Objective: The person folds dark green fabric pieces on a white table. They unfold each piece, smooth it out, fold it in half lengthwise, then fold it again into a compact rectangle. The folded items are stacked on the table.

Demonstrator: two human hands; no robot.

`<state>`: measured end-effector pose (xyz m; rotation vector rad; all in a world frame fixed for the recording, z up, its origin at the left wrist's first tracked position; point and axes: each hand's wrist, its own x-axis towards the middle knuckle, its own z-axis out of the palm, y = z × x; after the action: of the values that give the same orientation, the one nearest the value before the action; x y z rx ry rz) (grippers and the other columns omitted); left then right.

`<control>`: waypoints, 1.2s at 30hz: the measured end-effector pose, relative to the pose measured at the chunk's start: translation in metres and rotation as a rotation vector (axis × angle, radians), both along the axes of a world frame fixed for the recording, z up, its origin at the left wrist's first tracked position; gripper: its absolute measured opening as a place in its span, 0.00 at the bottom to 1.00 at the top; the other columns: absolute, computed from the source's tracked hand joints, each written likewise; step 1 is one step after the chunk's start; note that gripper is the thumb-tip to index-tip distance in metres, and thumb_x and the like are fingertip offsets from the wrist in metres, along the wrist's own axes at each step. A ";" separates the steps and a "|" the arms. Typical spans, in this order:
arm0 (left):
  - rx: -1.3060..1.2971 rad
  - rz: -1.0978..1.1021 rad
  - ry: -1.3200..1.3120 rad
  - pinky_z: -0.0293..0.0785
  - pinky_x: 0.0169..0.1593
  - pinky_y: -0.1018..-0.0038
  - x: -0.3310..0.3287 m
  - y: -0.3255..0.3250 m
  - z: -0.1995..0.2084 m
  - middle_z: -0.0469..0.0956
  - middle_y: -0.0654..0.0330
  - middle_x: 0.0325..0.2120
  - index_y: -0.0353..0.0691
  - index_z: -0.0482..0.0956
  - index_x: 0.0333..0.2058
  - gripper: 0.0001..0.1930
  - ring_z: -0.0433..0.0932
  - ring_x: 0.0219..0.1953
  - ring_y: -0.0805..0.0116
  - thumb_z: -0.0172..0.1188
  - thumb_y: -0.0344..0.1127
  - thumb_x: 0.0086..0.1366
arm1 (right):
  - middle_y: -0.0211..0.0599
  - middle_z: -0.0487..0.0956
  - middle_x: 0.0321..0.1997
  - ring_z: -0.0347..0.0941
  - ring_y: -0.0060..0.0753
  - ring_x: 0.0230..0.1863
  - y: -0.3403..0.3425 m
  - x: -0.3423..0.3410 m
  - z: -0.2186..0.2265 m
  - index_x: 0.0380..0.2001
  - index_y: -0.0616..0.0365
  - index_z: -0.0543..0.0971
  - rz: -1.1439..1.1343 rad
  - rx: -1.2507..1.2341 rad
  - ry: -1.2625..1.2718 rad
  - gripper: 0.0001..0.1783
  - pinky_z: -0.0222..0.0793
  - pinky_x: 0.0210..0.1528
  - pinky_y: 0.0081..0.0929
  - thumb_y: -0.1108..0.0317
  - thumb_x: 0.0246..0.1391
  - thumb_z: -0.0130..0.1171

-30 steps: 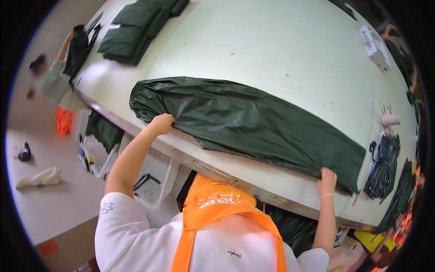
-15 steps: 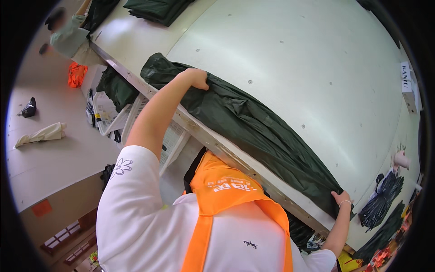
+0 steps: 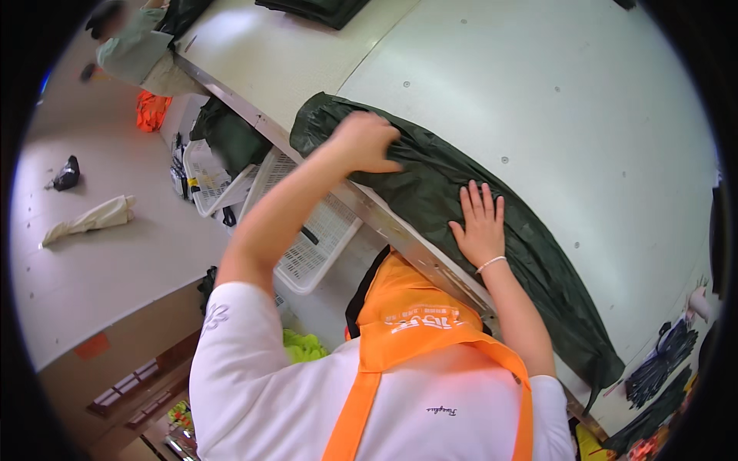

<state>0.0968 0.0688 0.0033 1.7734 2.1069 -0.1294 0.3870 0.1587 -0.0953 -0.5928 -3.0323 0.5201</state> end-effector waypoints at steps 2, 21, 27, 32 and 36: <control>0.160 -0.033 -0.063 0.59 0.58 0.61 -0.045 -0.041 0.027 0.69 0.51 0.48 0.42 0.72 0.49 0.36 0.65 0.54 0.50 0.71 0.41 0.35 | 0.33 0.51 0.70 0.41 0.40 0.71 0.001 0.002 -0.002 0.64 0.50 0.57 -0.014 0.002 -0.002 0.39 0.34 0.69 0.49 0.49 0.51 0.54; 0.309 0.748 0.264 0.70 0.41 0.65 -0.118 -0.048 -0.075 0.78 0.49 0.34 0.34 0.76 0.41 0.22 0.76 0.36 0.53 0.61 0.47 0.56 | 0.34 0.57 0.67 0.48 0.42 0.69 0.010 -0.011 0.008 0.61 0.50 0.61 0.006 -0.125 0.025 0.36 0.39 0.68 0.50 0.50 0.50 0.55; 0.452 -0.146 -0.043 0.54 0.61 0.54 0.112 0.008 -0.075 0.65 0.50 0.57 0.38 0.64 0.57 0.31 0.64 0.59 0.53 0.61 0.37 0.53 | 0.36 0.59 0.66 0.48 0.38 0.69 0.011 0.005 -0.017 0.60 0.53 0.63 -0.041 -0.104 0.245 0.34 0.38 0.69 0.46 0.51 0.52 0.52; 0.297 -0.149 -0.003 0.36 0.66 0.53 0.177 0.017 -0.106 0.46 0.50 0.66 0.32 0.46 0.64 0.43 0.44 0.68 0.54 0.51 0.54 0.59 | 0.41 0.69 0.57 0.59 0.41 0.62 0.014 0.111 -0.005 0.45 0.60 0.75 -0.260 -0.222 0.594 0.22 0.52 0.64 0.44 0.70 0.42 0.59; 0.318 -0.177 0.027 0.35 0.66 0.53 0.171 0.024 -0.105 0.47 0.49 0.66 0.32 0.46 0.64 0.43 0.44 0.68 0.53 0.53 0.50 0.57 | 0.49 0.65 0.59 0.58 0.53 0.61 0.045 0.325 0.044 0.51 0.61 0.70 -0.833 0.167 0.183 0.32 0.52 0.62 0.49 0.73 0.36 0.57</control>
<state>0.2674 0.0924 -0.1018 2.1507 2.0770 0.1448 0.7123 0.2040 -0.0512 -1.5530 -2.3117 0.2478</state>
